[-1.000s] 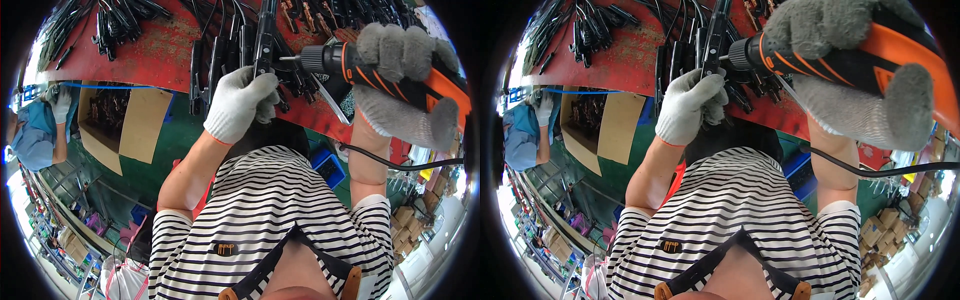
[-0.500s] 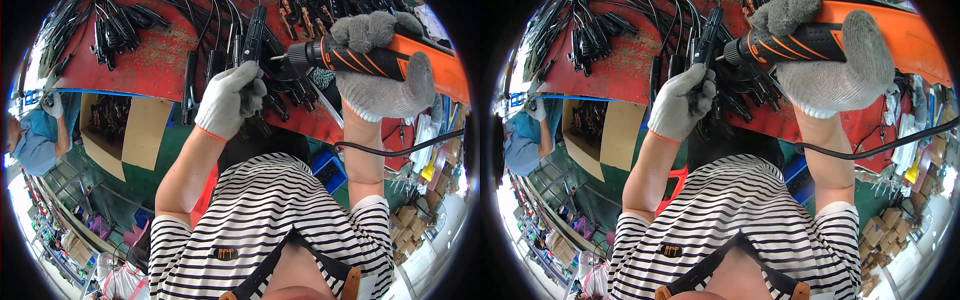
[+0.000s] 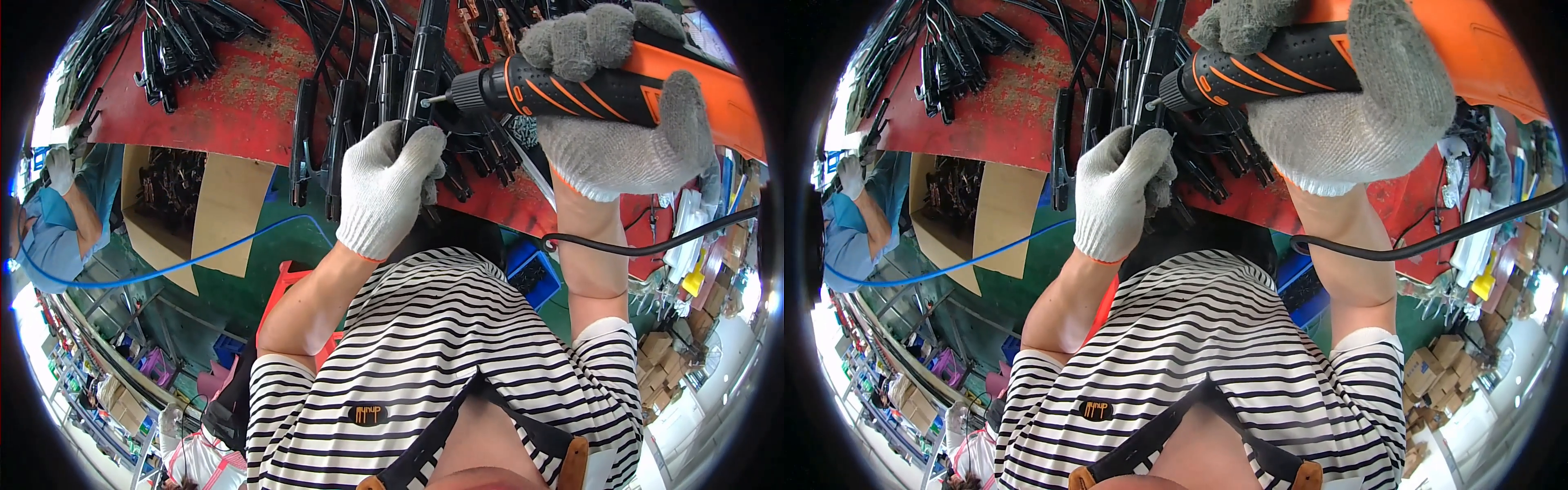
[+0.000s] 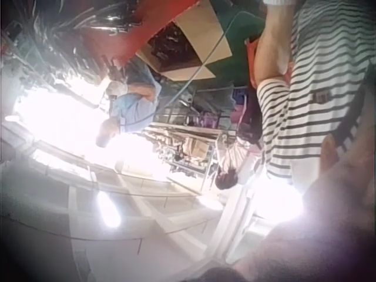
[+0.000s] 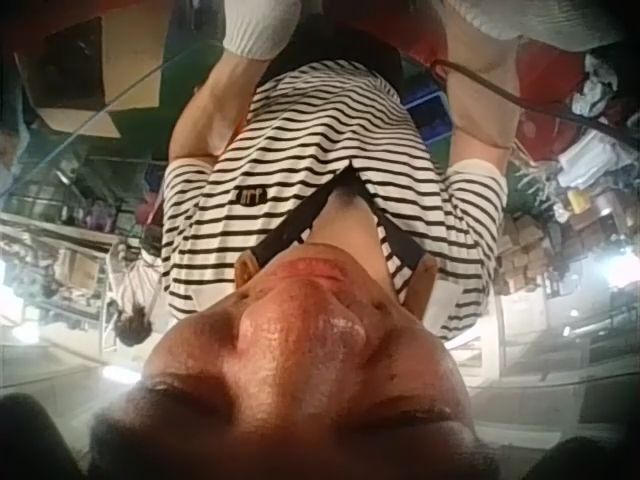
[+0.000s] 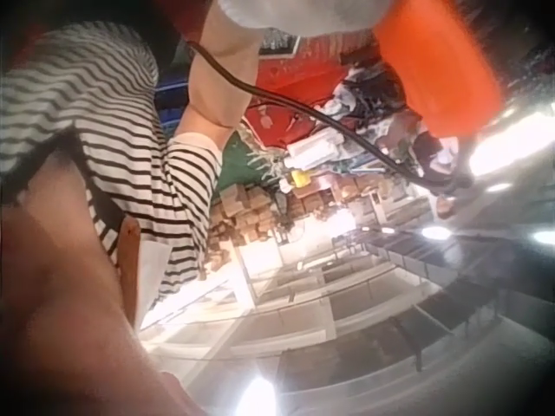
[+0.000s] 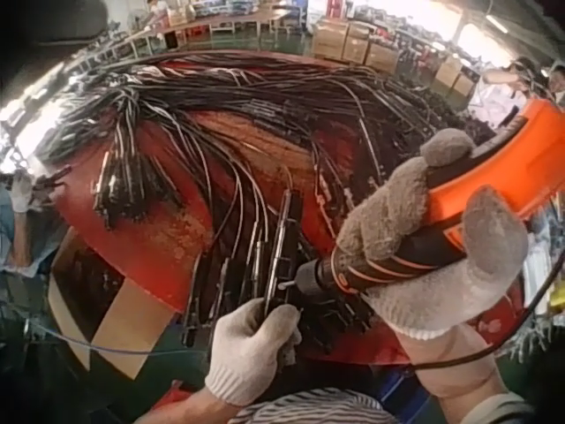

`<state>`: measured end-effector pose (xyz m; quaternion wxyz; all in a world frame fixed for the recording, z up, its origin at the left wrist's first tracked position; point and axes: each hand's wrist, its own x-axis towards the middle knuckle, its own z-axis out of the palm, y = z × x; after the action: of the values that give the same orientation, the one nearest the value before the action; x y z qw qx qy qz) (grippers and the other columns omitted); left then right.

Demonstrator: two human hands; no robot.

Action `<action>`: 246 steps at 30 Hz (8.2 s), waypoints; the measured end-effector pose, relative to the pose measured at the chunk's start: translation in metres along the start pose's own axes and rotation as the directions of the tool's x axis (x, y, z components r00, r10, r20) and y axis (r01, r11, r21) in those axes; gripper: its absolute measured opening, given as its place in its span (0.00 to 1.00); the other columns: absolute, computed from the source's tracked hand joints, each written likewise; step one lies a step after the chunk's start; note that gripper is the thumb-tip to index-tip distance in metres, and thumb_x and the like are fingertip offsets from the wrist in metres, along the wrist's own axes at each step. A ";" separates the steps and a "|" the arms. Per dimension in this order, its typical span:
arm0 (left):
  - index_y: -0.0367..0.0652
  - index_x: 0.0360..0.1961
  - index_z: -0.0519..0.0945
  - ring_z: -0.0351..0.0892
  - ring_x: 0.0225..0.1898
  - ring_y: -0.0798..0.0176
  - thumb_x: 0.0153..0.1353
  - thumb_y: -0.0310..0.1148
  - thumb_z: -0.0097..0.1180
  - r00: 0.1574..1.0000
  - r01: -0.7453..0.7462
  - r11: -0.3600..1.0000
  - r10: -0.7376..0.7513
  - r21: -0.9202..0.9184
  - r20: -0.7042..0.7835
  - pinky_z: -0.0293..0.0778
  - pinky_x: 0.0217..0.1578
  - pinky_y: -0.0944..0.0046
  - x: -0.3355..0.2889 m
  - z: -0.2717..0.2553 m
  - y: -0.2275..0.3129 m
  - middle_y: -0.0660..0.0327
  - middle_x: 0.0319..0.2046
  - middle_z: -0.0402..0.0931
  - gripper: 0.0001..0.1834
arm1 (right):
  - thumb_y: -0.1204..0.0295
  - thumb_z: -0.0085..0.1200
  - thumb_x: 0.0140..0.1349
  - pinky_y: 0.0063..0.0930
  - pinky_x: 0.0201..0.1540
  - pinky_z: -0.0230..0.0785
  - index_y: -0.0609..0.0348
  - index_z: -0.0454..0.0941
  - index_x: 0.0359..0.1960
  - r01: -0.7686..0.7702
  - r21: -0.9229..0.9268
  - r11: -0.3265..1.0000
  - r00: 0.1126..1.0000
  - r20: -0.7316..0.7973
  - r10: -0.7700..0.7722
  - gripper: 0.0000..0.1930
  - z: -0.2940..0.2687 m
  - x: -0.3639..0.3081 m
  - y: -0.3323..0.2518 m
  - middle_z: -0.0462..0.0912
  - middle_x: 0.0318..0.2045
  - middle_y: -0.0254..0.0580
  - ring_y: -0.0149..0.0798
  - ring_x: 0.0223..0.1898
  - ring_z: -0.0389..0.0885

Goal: The person assembles wiring harnesses by inserting wires into a plastic housing and securing them with screws using an electric screwdriver.

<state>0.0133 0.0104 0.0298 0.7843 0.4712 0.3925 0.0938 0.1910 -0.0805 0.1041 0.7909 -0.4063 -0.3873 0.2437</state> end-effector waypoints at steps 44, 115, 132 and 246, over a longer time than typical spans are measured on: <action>0.34 0.35 0.84 0.73 0.17 0.72 0.71 0.38 0.65 0.988 -0.126 0.990 0.131 0.070 -0.077 0.66 0.19 0.69 -0.009 0.003 -0.008 0.61 0.22 0.81 0.15 | 0.54 0.57 0.69 0.40 0.43 0.71 0.56 0.76 0.58 -0.192 0.062 0.979 0.972 -0.123 0.199 0.23 0.033 0.002 0.004 0.75 0.35 0.37 0.38 0.34 0.74; 0.49 0.26 0.77 0.76 0.22 0.60 0.62 0.41 0.60 0.979 -0.202 0.910 0.201 -0.363 -0.042 0.72 0.22 0.61 0.438 -0.009 0.169 0.63 0.24 0.77 0.11 | 0.66 0.57 0.62 0.38 0.46 0.80 0.63 0.79 0.55 -0.362 -0.882 0.301 0.814 -0.142 0.563 0.21 -0.116 0.061 0.000 0.86 0.39 0.48 0.45 0.42 0.88; 0.53 0.33 0.80 0.77 0.25 0.66 0.75 0.41 0.54 0.956 -0.289 0.872 0.287 -0.396 -0.065 0.73 0.25 0.64 0.146 -0.003 0.109 0.66 0.27 0.78 0.12 | 0.65 0.47 0.80 0.19 0.21 0.69 0.59 0.80 0.43 -0.570 0.656 0.495 0.687 0.049 0.725 0.13 -0.006 -0.039 0.065 0.85 0.32 0.35 0.24 0.18 0.76; 0.42 0.43 0.82 0.66 0.19 0.76 0.80 0.45 0.54 0.959 -0.283 0.959 0.283 0.007 0.007 0.61 0.20 0.73 -0.017 -0.024 -0.017 0.71 0.23 0.73 0.16 | 0.65 0.71 0.63 0.18 0.27 0.60 0.65 0.74 0.70 -0.725 0.080 0.684 0.686 0.010 0.727 0.34 0.027 -0.053 0.067 0.85 0.38 0.30 0.22 0.28 0.75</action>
<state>-0.0188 0.0079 0.0188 0.7620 0.5258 0.3194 0.2021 0.1337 -0.0680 0.0364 0.6492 -0.4981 -0.1761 0.5472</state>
